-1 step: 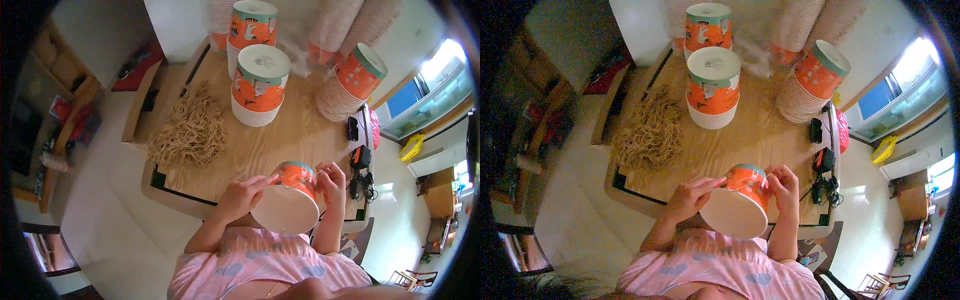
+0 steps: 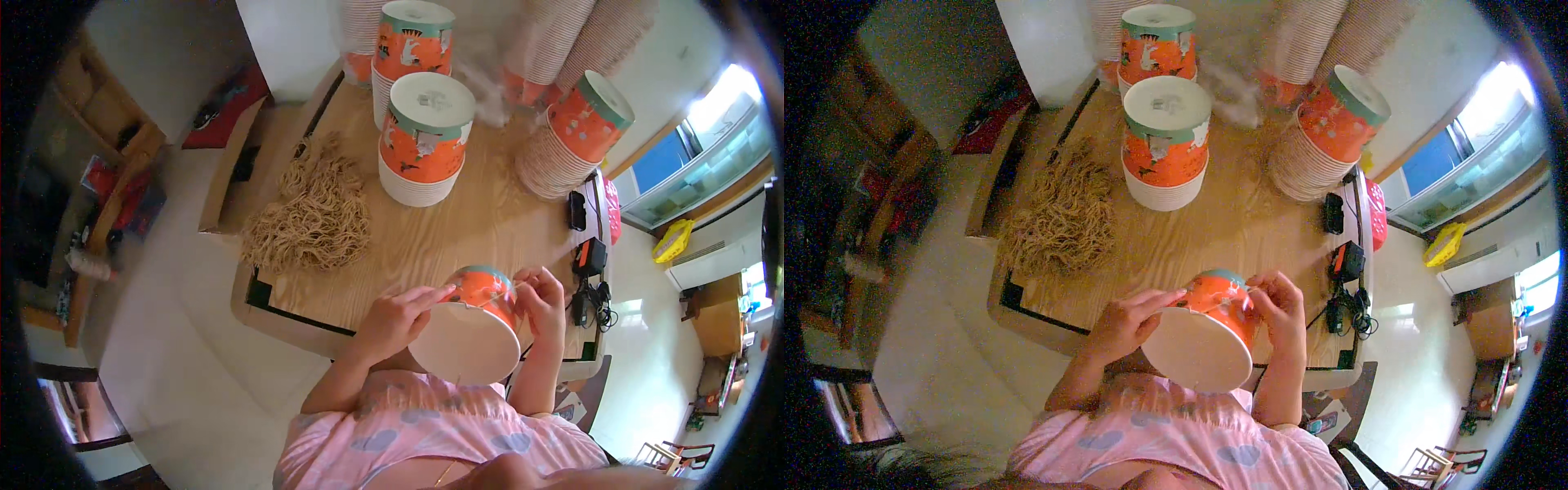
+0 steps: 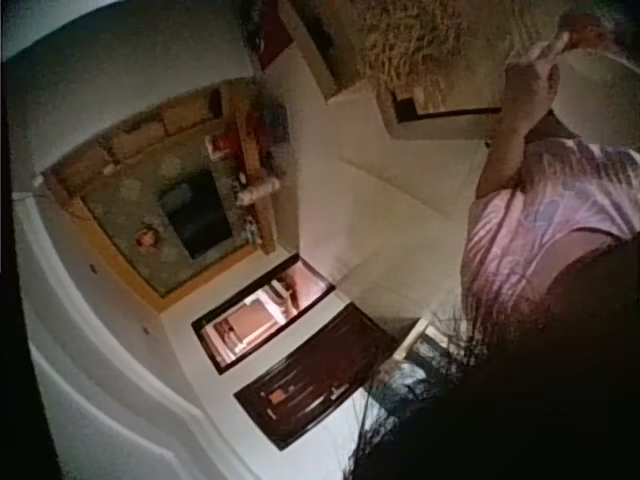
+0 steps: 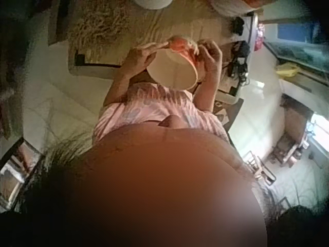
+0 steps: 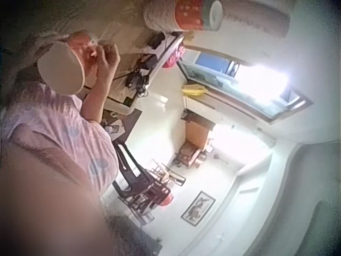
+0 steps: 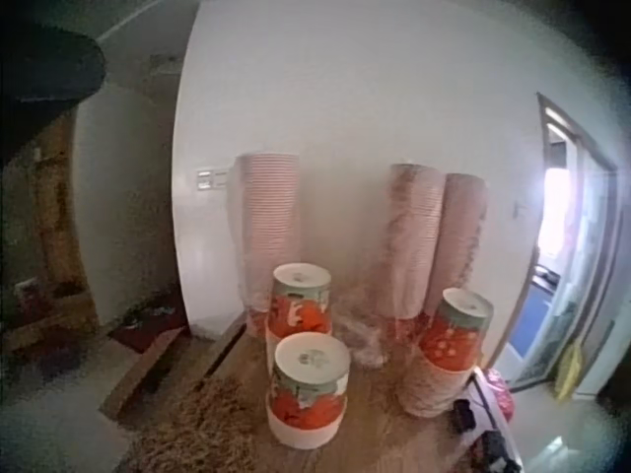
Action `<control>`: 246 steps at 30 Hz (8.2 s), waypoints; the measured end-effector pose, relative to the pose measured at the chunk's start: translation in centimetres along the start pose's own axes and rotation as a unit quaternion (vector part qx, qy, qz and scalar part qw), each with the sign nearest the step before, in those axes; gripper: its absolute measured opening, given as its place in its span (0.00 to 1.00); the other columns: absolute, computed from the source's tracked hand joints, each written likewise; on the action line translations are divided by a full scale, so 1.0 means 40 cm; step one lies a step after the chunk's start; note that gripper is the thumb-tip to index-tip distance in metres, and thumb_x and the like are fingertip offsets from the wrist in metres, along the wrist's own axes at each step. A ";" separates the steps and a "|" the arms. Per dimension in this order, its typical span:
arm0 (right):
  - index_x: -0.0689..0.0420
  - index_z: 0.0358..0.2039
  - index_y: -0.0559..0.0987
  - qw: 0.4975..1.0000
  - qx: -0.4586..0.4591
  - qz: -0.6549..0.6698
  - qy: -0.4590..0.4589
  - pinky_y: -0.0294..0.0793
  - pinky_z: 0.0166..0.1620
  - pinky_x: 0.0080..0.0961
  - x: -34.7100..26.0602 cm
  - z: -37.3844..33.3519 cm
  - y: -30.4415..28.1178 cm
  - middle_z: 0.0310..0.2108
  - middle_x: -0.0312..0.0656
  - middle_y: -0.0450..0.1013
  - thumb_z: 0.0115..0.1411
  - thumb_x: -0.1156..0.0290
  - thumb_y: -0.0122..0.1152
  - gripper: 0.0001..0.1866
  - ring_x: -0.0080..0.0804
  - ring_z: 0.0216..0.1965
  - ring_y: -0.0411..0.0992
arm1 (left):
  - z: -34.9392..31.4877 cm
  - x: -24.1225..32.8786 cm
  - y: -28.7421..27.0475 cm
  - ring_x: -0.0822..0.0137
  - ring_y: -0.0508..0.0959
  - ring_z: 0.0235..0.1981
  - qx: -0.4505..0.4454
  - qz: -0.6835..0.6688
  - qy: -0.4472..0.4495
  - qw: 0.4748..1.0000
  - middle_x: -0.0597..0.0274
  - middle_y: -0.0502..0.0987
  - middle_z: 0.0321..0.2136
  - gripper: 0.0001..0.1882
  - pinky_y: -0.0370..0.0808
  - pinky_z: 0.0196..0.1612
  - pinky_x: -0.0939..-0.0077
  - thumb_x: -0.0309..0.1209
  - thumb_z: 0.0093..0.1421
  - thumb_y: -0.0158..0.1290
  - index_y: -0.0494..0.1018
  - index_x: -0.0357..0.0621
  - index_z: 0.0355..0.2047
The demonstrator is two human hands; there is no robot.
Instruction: Attaching string handles to printed paper buckets for packaging.
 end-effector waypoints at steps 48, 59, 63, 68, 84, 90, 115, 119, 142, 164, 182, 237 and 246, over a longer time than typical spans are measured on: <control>0.63 0.30 0.78 0.970 -0.193 -0.148 -0.013 0.72 0.33 0.16 -0.021 -0.041 0.110 0.27 0.37 0.75 0.51 0.80 0.62 0.05 0.18 0.29 0.72 | -0.020 0.049 0.016 0.64 0.73 0.38 0.158 0.062 0.168 0.971 0.68 0.75 0.36 0.15 0.72 0.42 0.67 0.28 0.38 0.59 0.74 0.49 0.31; 0.63 0.30 0.78 0.966 -0.162 -0.199 -0.044 0.74 0.31 0.17 -0.022 -0.036 0.105 0.27 0.40 0.75 0.51 0.80 0.62 0.05 0.22 0.29 0.74 | -0.027 0.055 0.011 0.59 0.74 0.38 0.143 0.030 0.177 0.973 0.62 0.75 0.36 0.18 0.72 0.42 0.66 0.27 0.41 0.60 0.74 0.46 0.36; 0.63 0.29 0.77 0.955 -0.165 -0.241 -0.051 0.75 0.32 0.20 -0.046 -0.036 0.120 0.27 0.40 0.75 0.52 0.79 0.61 0.04 0.23 0.30 0.75 | -0.024 0.057 0.010 0.64 0.73 0.37 0.168 0.030 0.194 0.966 0.68 0.74 0.35 0.16 0.71 0.40 0.69 0.30 0.42 0.57 0.75 0.50 0.36; 0.63 0.30 0.77 0.951 -0.184 -0.246 -0.034 0.75 0.33 0.23 -0.043 -0.026 0.105 0.27 0.42 0.75 0.51 0.80 0.60 0.05 0.28 0.31 0.76 | -0.027 0.071 0.003 0.64 0.73 0.37 0.143 0.051 0.210 0.966 0.67 0.74 0.34 0.12 0.71 0.39 0.68 0.30 0.43 0.57 0.74 0.49 0.32; 0.63 0.25 0.78 0.948 -0.215 -0.200 -0.120 0.64 0.25 0.16 -0.045 -0.031 0.111 0.20 0.36 0.68 0.46 0.82 0.64 0.04 0.19 0.23 0.68 | -0.034 0.068 0.007 0.59 0.74 0.33 0.135 0.002 0.211 0.968 0.62 0.73 0.31 0.14 0.72 0.35 0.65 0.25 0.40 0.60 0.72 0.47 0.31; 0.64 0.25 0.76 0.956 -0.150 -0.231 -0.106 0.63 0.25 0.12 -0.037 -0.034 0.115 0.21 0.33 0.68 0.49 0.85 0.61 0.03 0.13 0.24 0.66 | -0.029 0.069 0.010 0.60 0.74 0.32 0.145 -0.008 0.192 0.971 0.62 0.73 0.30 0.14 0.72 0.34 0.68 0.24 0.40 0.60 0.72 0.47 0.30; 0.55 0.40 0.75 0.940 -0.086 -0.319 -0.085 0.68 0.31 0.18 -0.013 0.146 0.080 0.23 0.30 0.69 0.56 0.77 0.53 0.11 0.17 0.26 0.66 | 0.030 -0.256 -0.003 0.80 0.71 0.24 0.279 -0.342 -0.229 0.868 0.68 0.75 0.22 0.06 0.68 0.28 0.85 0.28 0.58 0.53 0.73 0.37 0.30; 0.57 0.41 0.75 0.945 -0.111 -0.296 -0.088 0.69 0.32 0.19 0.012 0.152 0.058 0.26 0.32 0.71 0.56 0.74 0.55 0.11 0.18 0.29 0.67 | 0.028 -0.280 0.006 0.80 0.71 0.24 0.294 -0.331 -0.217 0.870 0.67 0.75 0.23 0.07 0.68 0.28 0.85 0.28 0.58 0.53 0.73 0.36 0.31; 0.62 0.34 0.77 0.987 -0.094 -0.125 -0.023 0.72 0.37 0.19 -0.002 0.090 -0.010 0.29 0.36 0.75 0.54 0.77 0.59 0.07 0.20 0.31 0.72 | 0.017 -0.159 -0.055 0.63 0.76 0.36 0.399 -0.078 0.045 0.912 0.59 0.77 0.31 0.12 0.72 0.40 0.72 0.17 0.50 0.53 0.76 0.40 0.35; 0.61 0.42 0.73 0.611 0.197 -0.626 -0.442 0.68 0.50 0.29 -0.689 0.326 -0.334 0.43 0.43 0.73 0.60 0.75 0.50 0.11 0.34 0.45 0.70 | 0.033 -0.328 0.156 0.53 0.71 0.35 0.320 -0.042 -0.053 0.945 0.55 0.72 0.31 0.08 0.70 0.39 0.64 0.22 0.50 0.53 0.72 0.40 0.33; 0.58 0.41 0.75 0.651 0.122 -0.633 -0.401 0.69 0.45 0.27 -0.628 0.497 -0.401 0.38 0.43 0.74 0.59 0.77 0.51 0.10 0.34 0.40 0.72 | 0.032 -0.326 0.154 0.55 0.71 0.34 0.307 -0.026 -0.068 0.949 0.57 0.72 0.30 0.04 0.70 0.39 0.63 0.24 0.50 0.53 0.72 0.42 0.28; 0.56 0.48 0.69 0.692 0.029 -0.625 -0.360 0.66 0.51 0.33 -0.478 0.514 -0.369 0.47 0.46 0.71 0.50 0.70 0.65 0.24 0.40 0.51 0.68 | 0.035 -0.320 0.154 0.56 0.72 0.33 0.318 0.008 -0.064 0.946 0.58 0.72 0.28 0.05 0.70 0.37 0.64 0.23 0.49 0.54 0.72 0.42 0.28; 0.56 0.48 0.69 0.703 0.066 -0.633 -0.318 0.65 0.52 0.32 -0.482 0.521 -0.352 0.48 0.48 0.69 0.53 0.70 0.62 0.22 0.43 0.52 0.67 | 0.037 -0.317 0.153 0.57 0.71 0.33 0.310 0.024 -0.063 0.948 0.59 0.73 0.28 0.04 0.70 0.38 0.64 0.24 0.48 0.55 0.73 0.43 0.26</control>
Point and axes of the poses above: each hand's wrist, its own z-axis towards the middle knuckle, its own y-axis out of the palm, x = y × z, the point moved 3 cm from there along z, towards the middle knuckle
